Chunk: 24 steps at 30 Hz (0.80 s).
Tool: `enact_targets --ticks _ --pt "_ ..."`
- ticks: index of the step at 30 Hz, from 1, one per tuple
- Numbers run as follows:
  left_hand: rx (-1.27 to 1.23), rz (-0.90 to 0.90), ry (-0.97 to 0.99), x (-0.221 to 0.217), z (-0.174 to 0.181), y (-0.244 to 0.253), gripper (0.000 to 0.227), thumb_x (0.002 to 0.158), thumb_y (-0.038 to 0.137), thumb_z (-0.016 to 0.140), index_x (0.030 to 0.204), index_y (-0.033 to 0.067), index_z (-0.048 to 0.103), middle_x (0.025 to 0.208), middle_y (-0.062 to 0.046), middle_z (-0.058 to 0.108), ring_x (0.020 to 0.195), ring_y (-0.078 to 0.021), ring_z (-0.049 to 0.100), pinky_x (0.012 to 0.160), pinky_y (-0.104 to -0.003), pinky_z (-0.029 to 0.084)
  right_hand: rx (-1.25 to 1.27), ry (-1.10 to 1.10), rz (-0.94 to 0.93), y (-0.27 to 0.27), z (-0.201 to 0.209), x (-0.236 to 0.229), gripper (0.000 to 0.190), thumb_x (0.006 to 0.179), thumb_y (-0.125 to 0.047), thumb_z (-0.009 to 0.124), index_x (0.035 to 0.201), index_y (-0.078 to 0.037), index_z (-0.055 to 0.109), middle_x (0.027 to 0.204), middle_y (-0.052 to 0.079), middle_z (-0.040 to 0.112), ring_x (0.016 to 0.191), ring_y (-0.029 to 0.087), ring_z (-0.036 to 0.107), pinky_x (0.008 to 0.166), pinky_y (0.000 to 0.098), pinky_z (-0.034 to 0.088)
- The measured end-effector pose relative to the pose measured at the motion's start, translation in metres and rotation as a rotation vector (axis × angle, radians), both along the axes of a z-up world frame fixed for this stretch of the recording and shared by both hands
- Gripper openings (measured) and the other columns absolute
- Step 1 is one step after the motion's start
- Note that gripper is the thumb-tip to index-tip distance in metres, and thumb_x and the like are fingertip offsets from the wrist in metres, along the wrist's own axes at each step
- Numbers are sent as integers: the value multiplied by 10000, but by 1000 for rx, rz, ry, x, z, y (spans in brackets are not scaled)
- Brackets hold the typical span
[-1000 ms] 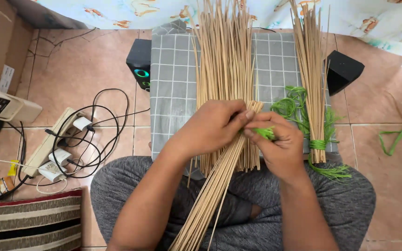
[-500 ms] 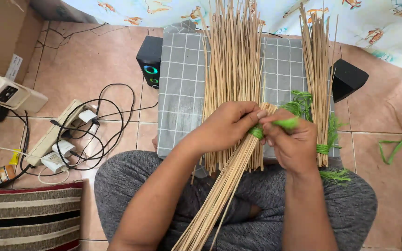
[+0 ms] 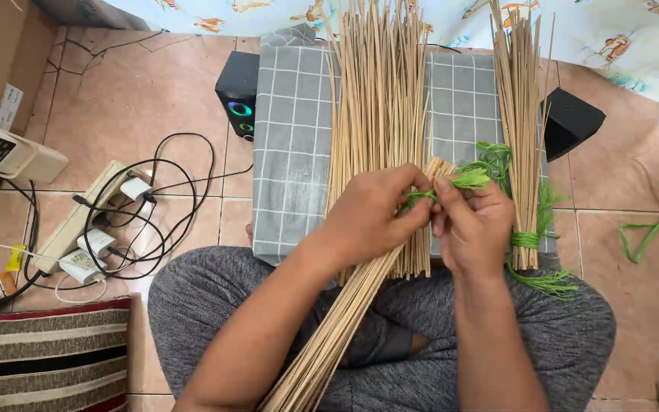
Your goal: Gathering thin bamboo sticks and tying them into secure bundles using green plastic strips.
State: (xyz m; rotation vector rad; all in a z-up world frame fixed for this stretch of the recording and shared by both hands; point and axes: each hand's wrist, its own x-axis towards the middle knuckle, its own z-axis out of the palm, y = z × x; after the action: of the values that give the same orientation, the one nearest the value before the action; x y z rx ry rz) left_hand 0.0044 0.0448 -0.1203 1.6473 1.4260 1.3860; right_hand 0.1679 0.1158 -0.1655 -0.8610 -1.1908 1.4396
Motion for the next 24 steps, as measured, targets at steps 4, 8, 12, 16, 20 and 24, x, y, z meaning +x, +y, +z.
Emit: enact_targets --ticks 4,8,12,16,20,24 --pt "218 190 249 10 -7 -3 101 936 84 676 1033 55 677 628 -49 620 530 -190 647 514 -301 538 -57 32 -83 -5 -4 -6 127 925 -7 764 897 10 642 629 135 611 408 145 592 356 228 483" --pt "259 212 299 12 4 -6 109 948 38 662 1056 39 676 643 -33 619 515 -173 625 485 -271 522 -119 55 -71 -1 -7 -6 120 923 -22 765 917 8 649 710 160 668 438 160 634 357 202 483" --pt "357 294 477 12 -2 -3 73 943 82 716 1015 92 722 624 -4 565 480 -131 551 447 -257 466 -96 0 -3 1 -7 -1 101 968 -48 712 927 9 641 725 164 674 350 126 562 322 194 450" --pt "361 249 575 9 7 -1 55 908 61 742 951 91 760 604 -16 568 443 -135 540 406 -269 426 39 -149 59 5 -10 6 99 1009 -45 659 943 26 638 757 194 678 355 130 553 319 218 424" --pt "240 189 496 3 9 -1 104 959 84 679 1008 76 770 623 -29 594 488 -122 538 443 -218 416 73 -63 287 1 15 10 638 981 -34 611 1539 -9 303 888 168 661 697 171 624 598 239 547" --pt "-57 3 217 -7 17 -2 183 921 62 613 1043 31 747 783 -148 722 693 -326 731 603 -392 569 406 -241 178 -7 15 9 711 882 182 631 1495 42 300 876 163 633 819 230 647 818 378 574"
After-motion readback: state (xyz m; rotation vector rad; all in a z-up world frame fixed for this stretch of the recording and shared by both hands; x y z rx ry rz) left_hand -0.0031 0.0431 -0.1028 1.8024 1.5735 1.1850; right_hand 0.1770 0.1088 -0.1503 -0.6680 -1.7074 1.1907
